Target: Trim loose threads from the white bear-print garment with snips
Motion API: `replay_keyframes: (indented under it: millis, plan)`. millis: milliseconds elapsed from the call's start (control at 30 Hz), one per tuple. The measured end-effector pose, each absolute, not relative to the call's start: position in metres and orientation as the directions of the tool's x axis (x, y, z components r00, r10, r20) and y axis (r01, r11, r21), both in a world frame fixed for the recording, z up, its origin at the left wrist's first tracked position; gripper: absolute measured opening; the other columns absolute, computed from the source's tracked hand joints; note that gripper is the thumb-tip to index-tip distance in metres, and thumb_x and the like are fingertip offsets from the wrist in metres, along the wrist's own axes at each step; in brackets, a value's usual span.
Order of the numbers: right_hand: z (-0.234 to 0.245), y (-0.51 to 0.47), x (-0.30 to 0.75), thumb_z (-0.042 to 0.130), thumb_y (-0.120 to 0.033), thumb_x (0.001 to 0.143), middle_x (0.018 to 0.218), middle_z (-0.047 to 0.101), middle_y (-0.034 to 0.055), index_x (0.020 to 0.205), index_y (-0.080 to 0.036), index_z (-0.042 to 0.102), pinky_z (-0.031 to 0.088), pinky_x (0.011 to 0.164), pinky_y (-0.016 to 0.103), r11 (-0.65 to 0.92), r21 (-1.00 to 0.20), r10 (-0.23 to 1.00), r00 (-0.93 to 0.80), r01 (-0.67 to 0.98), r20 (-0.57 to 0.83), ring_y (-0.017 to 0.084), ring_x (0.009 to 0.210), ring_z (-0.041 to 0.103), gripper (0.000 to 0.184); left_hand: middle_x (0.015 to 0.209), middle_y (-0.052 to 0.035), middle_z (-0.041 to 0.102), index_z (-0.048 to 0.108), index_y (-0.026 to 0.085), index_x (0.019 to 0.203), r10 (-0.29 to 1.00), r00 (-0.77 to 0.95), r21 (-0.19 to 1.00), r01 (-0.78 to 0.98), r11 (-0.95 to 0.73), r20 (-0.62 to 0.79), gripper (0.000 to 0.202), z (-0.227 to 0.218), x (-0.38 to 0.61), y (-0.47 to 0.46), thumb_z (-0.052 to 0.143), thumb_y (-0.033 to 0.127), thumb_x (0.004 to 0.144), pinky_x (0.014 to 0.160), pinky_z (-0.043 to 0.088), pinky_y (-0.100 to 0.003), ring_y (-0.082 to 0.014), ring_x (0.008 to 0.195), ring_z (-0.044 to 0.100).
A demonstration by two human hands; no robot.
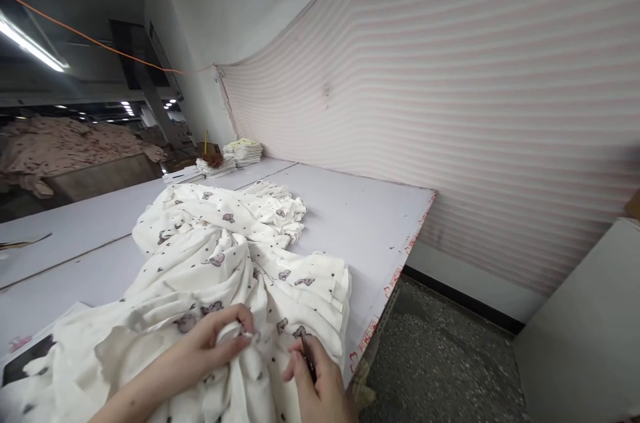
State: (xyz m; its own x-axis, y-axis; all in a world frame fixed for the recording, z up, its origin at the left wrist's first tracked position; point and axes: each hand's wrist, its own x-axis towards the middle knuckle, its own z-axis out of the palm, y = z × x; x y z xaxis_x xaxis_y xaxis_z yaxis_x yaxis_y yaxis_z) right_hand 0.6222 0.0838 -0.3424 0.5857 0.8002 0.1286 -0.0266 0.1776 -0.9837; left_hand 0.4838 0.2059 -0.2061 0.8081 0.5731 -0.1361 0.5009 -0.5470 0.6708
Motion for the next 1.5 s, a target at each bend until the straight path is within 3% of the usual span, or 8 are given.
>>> replay_keyframes:
  millis: [167,433,533,767,867,1000,1233,1500]
  plan:
    - [-0.333,0.107,0.621,0.062,-0.038,0.077,0.070,0.049,-0.0039,0.120,-0.021,0.057,0.045,0.068,0.026,0.135,-0.983,0.829,0.530,0.123,0.180,0.015,0.066,0.052,0.047,0.067,0.0041,0.047,0.050,0.025,0.099,0.707,0.705,0.569,0.560,-0.603,0.055,0.027,-0.212,0.470,0.204,0.035,0.046,0.092,0.055,0.029,-0.026,-0.0147,0.053,0.036]
    - [-0.305,0.148,0.605,0.068,-0.035,0.072,0.089,0.064,0.0004,0.091,-0.020,0.063,0.047,0.078,0.027,0.145,-0.978,0.925,0.372,-0.152,0.079,0.018,0.086,0.059,0.025,0.104,-0.0048,0.055,0.050,0.024,0.084,0.703,0.605,0.692,0.323,-0.645,0.374,0.024,-0.214,0.462,0.198,0.034,0.040,0.094,0.086,0.035,-0.030,-0.0219,0.099,0.050]
    - [-0.306,0.144,0.605,0.067,-0.032,0.073,0.092,0.065,0.0012,0.095,-0.019,0.061,0.045,0.081,0.026,0.160,-0.939,0.939,0.339,-0.303,0.051,0.017,0.090,0.058,0.026,0.124,-0.0052,0.053,0.052,0.024,0.085,0.733,0.597,0.828,0.193,-0.527,0.327,0.024,-0.216,0.460,0.200,0.039,0.042,0.094,0.100,0.029,-0.032,-0.0233,0.120,0.044]
    - [-0.300,0.116,0.631,0.065,-0.041,0.076,0.096,0.062,0.0020,0.100,-0.021,0.062,0.044,0.078,0.027,0.156,-0.976,0.841,0.539,-0.148,0.053,0.018,0.086,0.055,0.031,0.087,-0.0018,0.060,0.054,0.023,0.083,0.769,0.606,0.962,0.019,-0.271,0.205,0.028,-0.218,0.455,0.202,0.045,0.048,0.091,0.093,0.035,-0.030,-0.0233,0.111,0.051]
    - [-0.292,0.121,0.631,0.065,-0.032,0.075,0.116,0.062,0.0031,0.117,-0.024,0.060,0.041,0.092,0.031,0.108,-0.973,0.945,0.325,-0.205,0.036,0.022,0.107,0.054,0.043,0.092,-0.0042,0.062,0.054,0.022,0.082,0.712,0.672,0.962,-0.001,-0.272,0.202,0.029,-0.215,0.456,0.197,0.045,0.048,0.092,0.089,0.038,-0.030,-0.0230,0.105,0.052]
    - [-0.289,0.130,0.620,0.063,-0.018,0.068,0.088,0.063,-0.0012,0.093,-0.020,0.065,0.042,0.082,0.027,0.114,-0.960,0.987,0.139,-0.256,0.080,0.019,0.091,0.057,0.026,0.092,-0.0027,0.060,0.052,0.023,0.081,0.725,0.650,0.943,0.036,-0.331,0.229,0.029,-0.213,0.455,0.193,0.041,0.046,0.093,0.089,0.037,-0.027,-0.0206,0.104,0.052]
    - [-0.296,0.106,0.622,0.048,-0.014,0.079,0.076,0.047,-0.0026,0.078,-0.021,0.049,0.038,0.064,0.022,0.324,-0.906,0.799,0.434,0.273,0.416,0.013,0.071,0.048,0.007,0.084,-0.0029,0.059,0.061,0.027,0.096,0.587,0.749,0.545,0.367,-0.753,0.307,0.013,-0.240,0.466,0.188,0.057,0.031,0.085,0.073,0.044,-0.028,-0.0204,0.080,0.057]
    - [-0.308,0.090,0.624,0.049,-0.018,0.088,0.082,0.050,-0.0011,0.086,-0.024,0.048,0.043,0.066,0.021,0.241,-0.752,0.543,0.557,0.613,0.628,0.012,0.073,0.053,0.006,0.094,-0.0014,0.064,0.055,0.024,0.089,0.641,0.722,0.826,0.175,-0.535,0.262,0.009,-0.248,0.480,0.180,0.051,0.032,0.088,0.082,0.041,-0.027,-0.0185,0.093,0.059]
